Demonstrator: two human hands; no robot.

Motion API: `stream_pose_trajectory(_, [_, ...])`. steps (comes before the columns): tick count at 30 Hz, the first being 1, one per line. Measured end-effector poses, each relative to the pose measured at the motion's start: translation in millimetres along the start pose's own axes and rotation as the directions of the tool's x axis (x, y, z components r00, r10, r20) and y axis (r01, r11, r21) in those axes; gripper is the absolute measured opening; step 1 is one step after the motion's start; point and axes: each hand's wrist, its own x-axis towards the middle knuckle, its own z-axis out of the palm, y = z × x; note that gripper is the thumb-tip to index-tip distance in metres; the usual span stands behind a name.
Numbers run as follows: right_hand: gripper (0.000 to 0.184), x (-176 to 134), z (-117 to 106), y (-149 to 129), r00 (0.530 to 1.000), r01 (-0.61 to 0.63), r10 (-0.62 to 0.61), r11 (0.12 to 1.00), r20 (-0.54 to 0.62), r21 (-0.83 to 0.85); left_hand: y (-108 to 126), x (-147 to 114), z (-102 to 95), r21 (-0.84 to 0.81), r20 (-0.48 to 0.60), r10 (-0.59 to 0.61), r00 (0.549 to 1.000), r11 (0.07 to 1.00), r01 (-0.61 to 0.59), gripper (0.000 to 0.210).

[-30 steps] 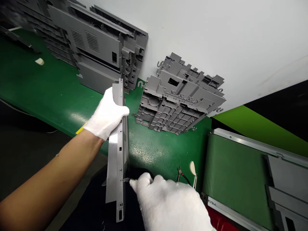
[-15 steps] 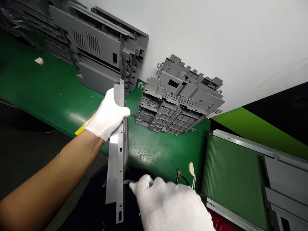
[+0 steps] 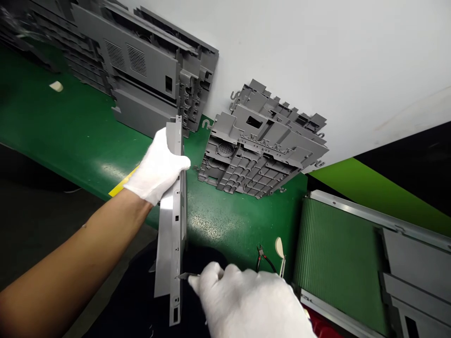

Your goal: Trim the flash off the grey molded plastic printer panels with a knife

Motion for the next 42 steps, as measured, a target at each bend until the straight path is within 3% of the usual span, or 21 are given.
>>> stream_pose_trajectory(2, [0.041,3.2,-1.9,0.5,0.996,-0.079,0.07,0.975,0.052,0.207,0.1,-0.6,-0.9,-0.011,-0.007,-0.012,1.0,1.0,0.012,0.063])
stream_pose_trajectory(4, [0.045,12.9,-2.0,-1.2,0.973,-0.225,0.175,0.855,0.149,0.468,0.0,-0.6,-1.7,-0.029,-0.019,-0.02,1.0,0.999,0.02,0.063])
stream_pose_trajectory(6, [0.048,27.6,2.6,-6.9,0.919,-0.393,0.295,0.634,0.261,0.666,-0.4,0.0,-2.6,-0.038,-0.028,-0.024,0.999,0.999,0.023,0.065])
stream_pose_trajectory(8, [0.052,41.8,12.3,-15.8,0.869,-0.464,0.375,0.393,0.323,0.794,-0.5,0.6,-4.2,-0.033,-0.026,-0.029,0.999,0.999,0.028,0.066])
stream_pose_trajectory(11, [0.055,48.5,29.7,-26.6,0.886,-0.416,0.291,0.155,0.361,0.896,0.7,0.6,-9.2,-0.038,-0.002,-0.035,0.999,0.999,0.034,0.067])
stream_pose_trajectory(14, [0.05,36.0,38.9,-21.9,0.871,-0.484,0.175,0.147,0.459,0.863,4.7,-2.1,-17.2,-0.059,0.037,-0.055,0.998,0.997,0.057,0.071])
stream_pose_trajectory(16, [0.045,27.1,37.1,-9.2,0.865,-0.494,0.187,0.148,0.466,0.857,8.6,-6.4,-22.0,-0.062,0.06,-0.083,0.995,0.994,0.087,0.074])
stream_pose_trajectory(20, [0.053,35.1,20.8,21.1,0.938,-0.268,0.252,0.087,0.239,0.96,16.0,-21.1,-25.5,-0.022,0.044,-0.223,0.974,0.974,0.224,0.078])
stream_pose_trajectory(23, [0.044,65.1,13.7,35.2,0.964,-0.132,0.247,0.142,0.094,0.981,17.3,-32.0,-26.0,0.038,-0.002,-0.295,0.955,0.955,0.295,0.075])
stream_pose_trajectory(26, [0.04,103.3,15.0,41.8,0.979,-0.074,0.2,0.179,0.038,0.981,13.2,-32.9,-33.7,0.05,-0.066,-0.266,0.962,0.962,0.269,0.08])
stream_pose_trajectory(29, [0.04,138.3,12.8,44.7,0.986,-0.015,0.165,0.228,-0.024,0.974,6.8,-14.2,-51.8,0.026,-0.124,-0.197,0.973,0.979,0.201,0.088])
stream_pose_trajectory(32, [0.043,165.8,0.6,45.9,0.989,0.02,0.125,0.418,-0.079,0.908,0.4,21.1,-72.0,0.012,-0.089,-0.075,0.993,0.997,0.077,0.07])
stream_pose_trajectory(35, [0.049,189.7,-15.3,45.0,0.988,-0.006,0.122,0.662,-0.1,0.749,-8.1,54.7,-81.1,-0.131,0.129,0.053,0.99,0.991,-0.036,0.022])
stream_pose_trajectory(38, [0.053,212.4,-27.8,41.1,0.988,-0.051,0.12,0.856,-0.102,0.514,-17.1,72.8,-77.8,-0.305,0.242,0.027,0.97,0.951,0.05,0.042])
stream_pose_trajectory(42, [0.056,235.4,-38.2,33.5,0.989,-0.089,0.116,0.963,-0.093,0.253,-21.3,76.5,-73.6,-0.39,0.225,-0.042,0.973,0.911,0.13,0.04])
